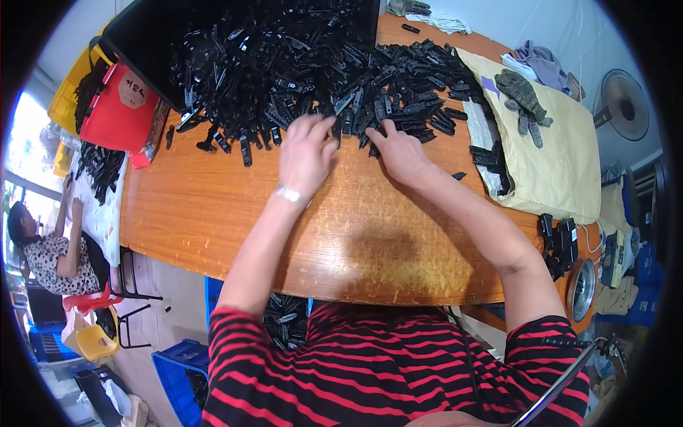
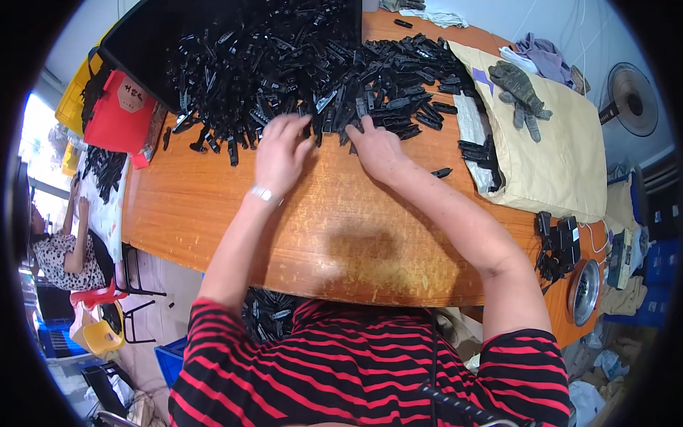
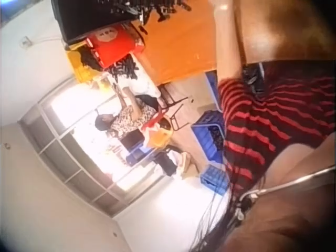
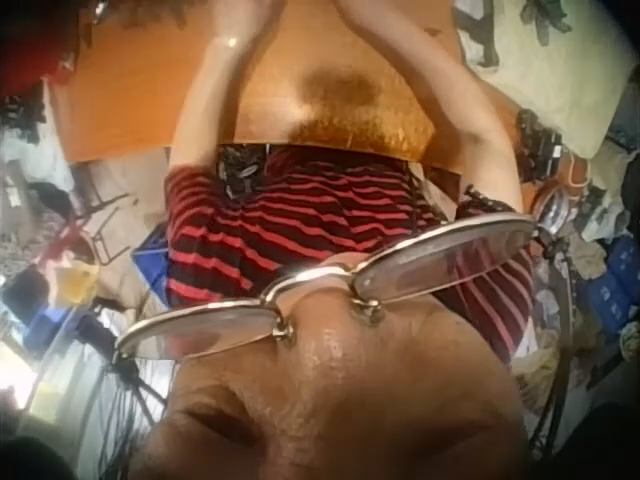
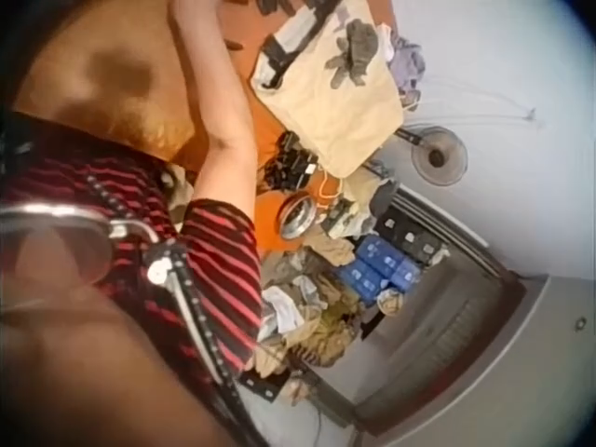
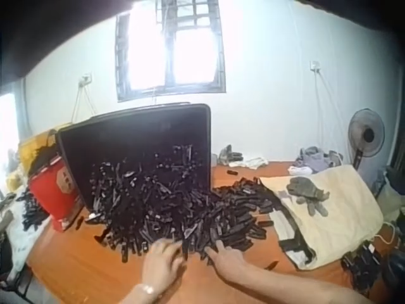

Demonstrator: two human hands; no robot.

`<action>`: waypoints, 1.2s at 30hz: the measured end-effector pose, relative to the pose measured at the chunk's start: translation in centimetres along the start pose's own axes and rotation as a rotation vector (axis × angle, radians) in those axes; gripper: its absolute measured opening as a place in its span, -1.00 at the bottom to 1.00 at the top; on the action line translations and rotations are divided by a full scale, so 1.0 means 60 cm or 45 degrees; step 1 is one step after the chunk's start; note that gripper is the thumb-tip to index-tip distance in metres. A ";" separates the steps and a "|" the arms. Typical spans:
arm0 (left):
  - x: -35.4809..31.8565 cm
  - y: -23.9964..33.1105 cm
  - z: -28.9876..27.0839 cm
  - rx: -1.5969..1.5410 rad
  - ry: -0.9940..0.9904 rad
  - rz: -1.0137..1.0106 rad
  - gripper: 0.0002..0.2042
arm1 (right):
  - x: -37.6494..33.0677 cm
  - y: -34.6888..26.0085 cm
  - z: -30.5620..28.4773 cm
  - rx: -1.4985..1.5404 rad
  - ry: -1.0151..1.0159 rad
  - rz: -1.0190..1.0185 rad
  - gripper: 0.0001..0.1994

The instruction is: Assembling small black plastic components and then putting a large pile of them into a paper bag.

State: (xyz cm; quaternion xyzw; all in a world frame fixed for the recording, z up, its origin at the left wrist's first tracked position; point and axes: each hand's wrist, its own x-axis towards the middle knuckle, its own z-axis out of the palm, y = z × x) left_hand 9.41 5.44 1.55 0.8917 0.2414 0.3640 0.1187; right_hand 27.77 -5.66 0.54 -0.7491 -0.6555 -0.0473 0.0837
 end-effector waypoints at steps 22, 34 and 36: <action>-0.059 -0.058 -0.019 0.026 -0.519 0.178 -0.61 | -0.038 -0.057 0.005 0.271 -0.045 -0.281 -0.66; -0.126 -0.068 -0.059 0.071 -0.019 -0.086 -0.73 | -0.044 -0.072 0.005 0.208 -0.136 -0.281 -0.77; -0.132 -0.071 -0.063 0.076 0.013 -0.130 -0.75 | -0.056 -0.083 -0.009 0.295 -0.075 -0.259 -0.76</action>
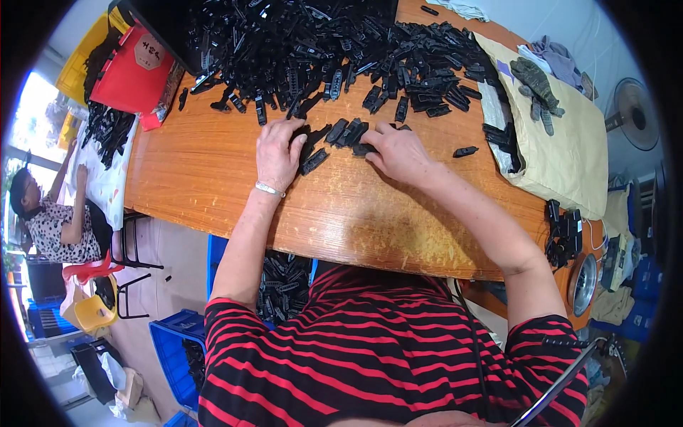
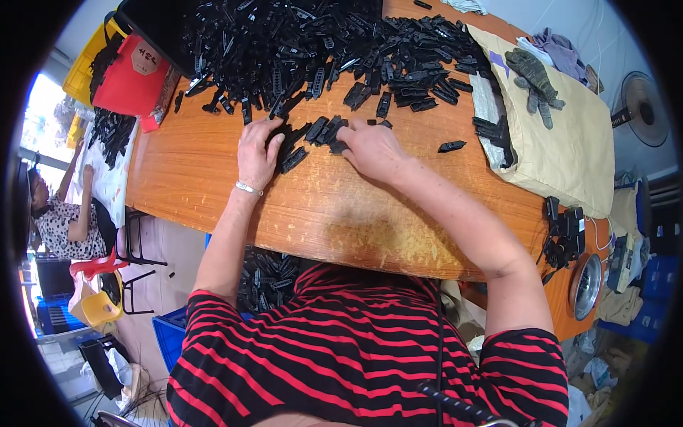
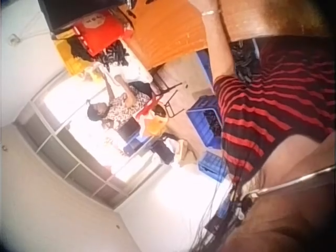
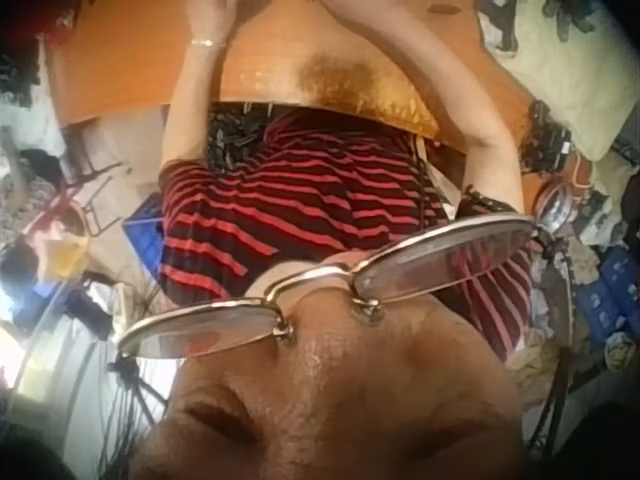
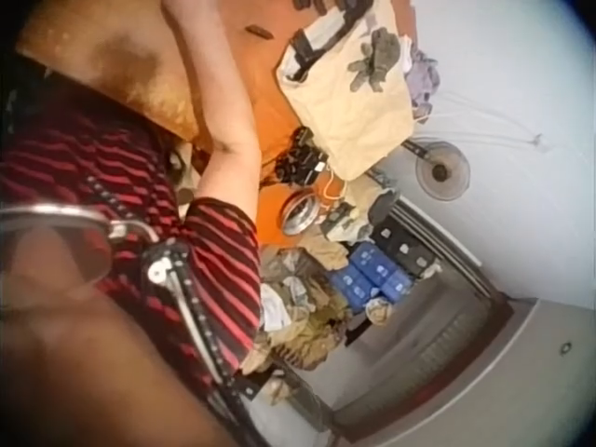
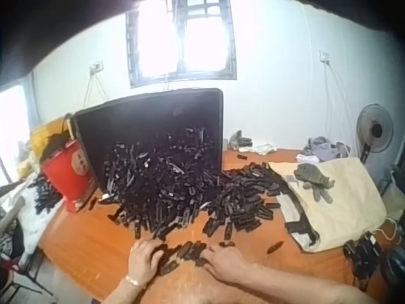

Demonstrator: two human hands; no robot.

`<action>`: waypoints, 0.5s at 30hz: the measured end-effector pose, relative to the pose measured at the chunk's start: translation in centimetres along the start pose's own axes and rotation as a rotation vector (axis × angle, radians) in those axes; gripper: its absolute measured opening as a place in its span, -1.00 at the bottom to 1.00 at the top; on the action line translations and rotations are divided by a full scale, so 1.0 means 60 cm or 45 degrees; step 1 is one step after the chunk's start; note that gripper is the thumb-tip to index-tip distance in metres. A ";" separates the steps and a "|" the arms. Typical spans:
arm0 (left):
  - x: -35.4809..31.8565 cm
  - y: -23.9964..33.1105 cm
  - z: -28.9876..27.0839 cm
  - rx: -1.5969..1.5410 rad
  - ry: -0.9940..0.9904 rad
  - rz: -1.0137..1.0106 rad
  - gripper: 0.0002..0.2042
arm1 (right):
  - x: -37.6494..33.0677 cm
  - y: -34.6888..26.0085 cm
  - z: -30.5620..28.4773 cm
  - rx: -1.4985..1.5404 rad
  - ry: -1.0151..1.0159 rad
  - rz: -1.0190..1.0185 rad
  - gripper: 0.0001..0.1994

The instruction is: Assembling small black plastic components and then putting a large pile of them into a paper bag.

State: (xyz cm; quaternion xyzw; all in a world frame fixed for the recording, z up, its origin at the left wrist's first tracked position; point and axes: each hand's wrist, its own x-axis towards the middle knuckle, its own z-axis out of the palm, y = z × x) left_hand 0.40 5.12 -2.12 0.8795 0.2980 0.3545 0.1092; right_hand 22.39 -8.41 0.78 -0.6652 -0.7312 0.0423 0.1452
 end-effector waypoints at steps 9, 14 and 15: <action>-0.034 0.014 -0.019 0.108 0.078 -0.055 -0.85 | -0.050 -0.071 0.049 0.526 0.116 -0.087 -0.85; -0.032 0.005 -0.019 0.035 -0.062 -0.157 -0.84 | -0.050 -0.082 0.077 0.434 0.215 -0.152 -0.88; -0.031 0.003 -0.020 0.039 -0.059 -0.159 -0.84 | -0.051 -0.081 0.081 0.361 0.193 -0.127 -0.89</action>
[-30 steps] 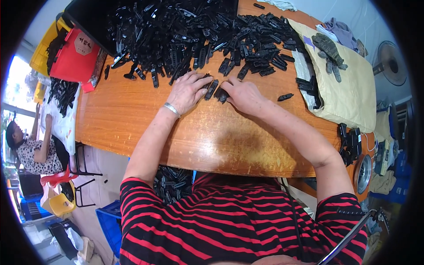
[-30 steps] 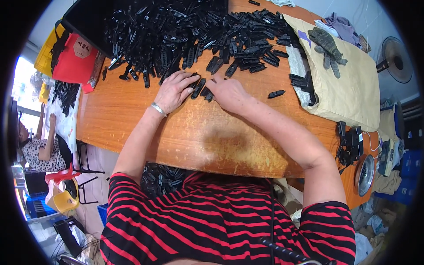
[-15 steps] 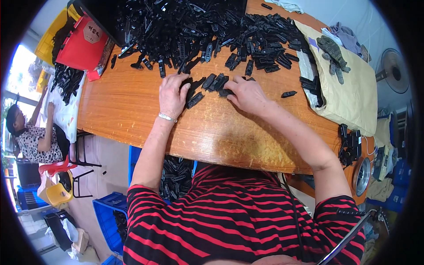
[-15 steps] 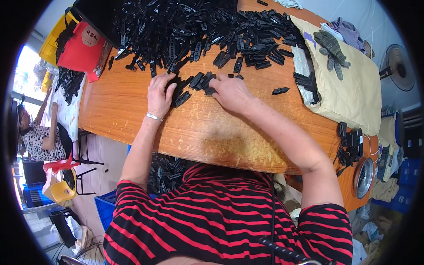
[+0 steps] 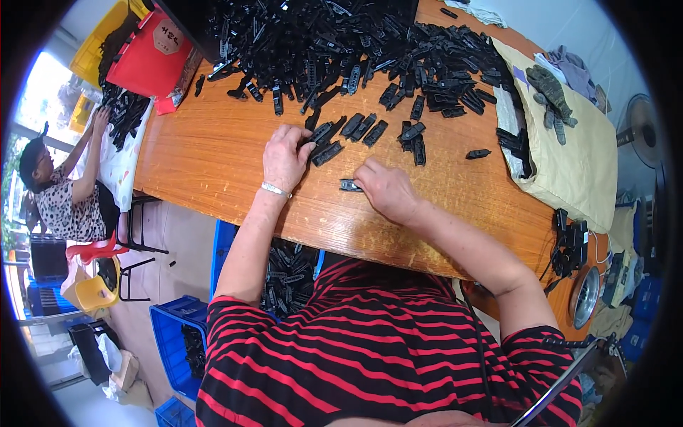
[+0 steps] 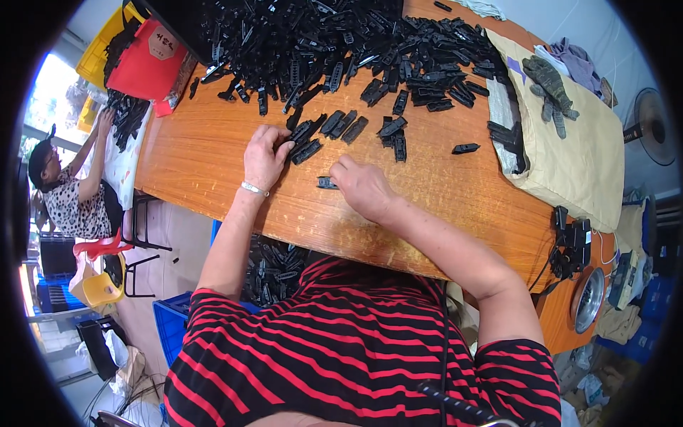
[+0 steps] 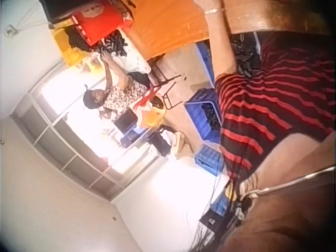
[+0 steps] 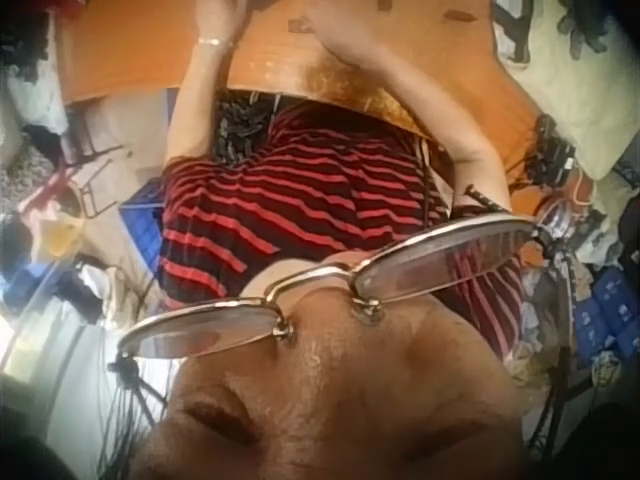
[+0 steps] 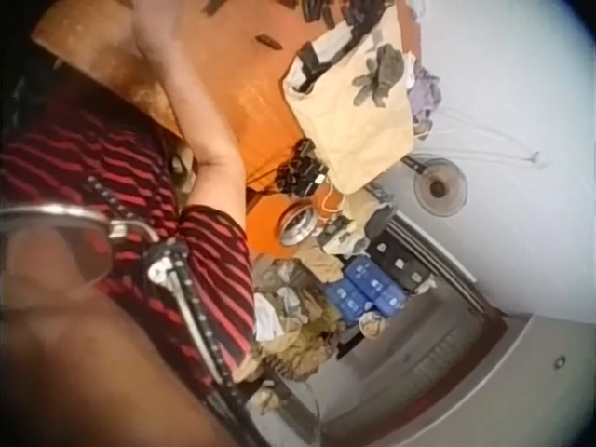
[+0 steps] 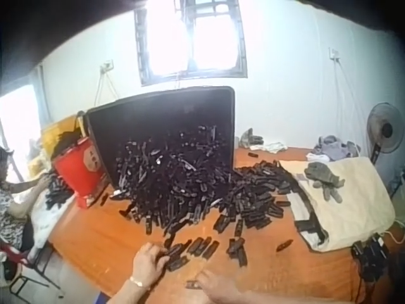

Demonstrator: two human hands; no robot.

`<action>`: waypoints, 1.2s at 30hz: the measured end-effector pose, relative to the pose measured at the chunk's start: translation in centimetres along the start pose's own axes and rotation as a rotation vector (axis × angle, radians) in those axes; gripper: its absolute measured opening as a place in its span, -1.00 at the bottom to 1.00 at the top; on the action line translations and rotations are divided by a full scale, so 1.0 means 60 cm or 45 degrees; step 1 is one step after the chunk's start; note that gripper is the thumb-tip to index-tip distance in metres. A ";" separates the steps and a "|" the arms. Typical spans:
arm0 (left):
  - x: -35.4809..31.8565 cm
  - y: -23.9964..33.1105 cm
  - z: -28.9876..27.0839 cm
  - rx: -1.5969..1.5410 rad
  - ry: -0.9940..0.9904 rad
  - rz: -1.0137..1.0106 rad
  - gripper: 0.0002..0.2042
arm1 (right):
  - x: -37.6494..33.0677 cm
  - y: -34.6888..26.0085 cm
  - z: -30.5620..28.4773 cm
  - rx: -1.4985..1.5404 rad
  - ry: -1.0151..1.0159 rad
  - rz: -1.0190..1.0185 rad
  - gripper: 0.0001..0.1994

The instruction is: Assembling small black plastic components and then putting a large pile of them into a paper bag.

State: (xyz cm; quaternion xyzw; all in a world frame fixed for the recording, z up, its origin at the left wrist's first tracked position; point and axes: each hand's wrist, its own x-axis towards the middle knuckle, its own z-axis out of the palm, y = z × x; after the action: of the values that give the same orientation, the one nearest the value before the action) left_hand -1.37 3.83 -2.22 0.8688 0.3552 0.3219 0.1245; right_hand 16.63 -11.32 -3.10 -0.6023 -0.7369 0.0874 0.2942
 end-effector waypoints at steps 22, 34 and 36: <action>0.017 0.041 0.000 -0.964 -0.173 -0.739 -0.85 | 0.050 -0.024 -0.021 0.374 0.287 0.305 -0.75; -0.064 0.085 -0.030 -1.417 -0.364 -0.931 -0.87 | 0.027 -0.023 -0.039 0.815 -0.261 0.587 -0.86; -0.070 0.084 -0.023 -1.238 -0.453 -0.870 -0.90 | 0.024 -0.025 -0.041 0.898 -0.306 0.728 -0.86</action>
State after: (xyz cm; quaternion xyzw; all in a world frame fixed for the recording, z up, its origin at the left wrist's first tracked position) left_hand -1.81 -2.71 -0.89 0.5901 0.3997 0.2392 0.6594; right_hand 16.52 -10.93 0.08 -0.6300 -0.4955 0.4791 0.3579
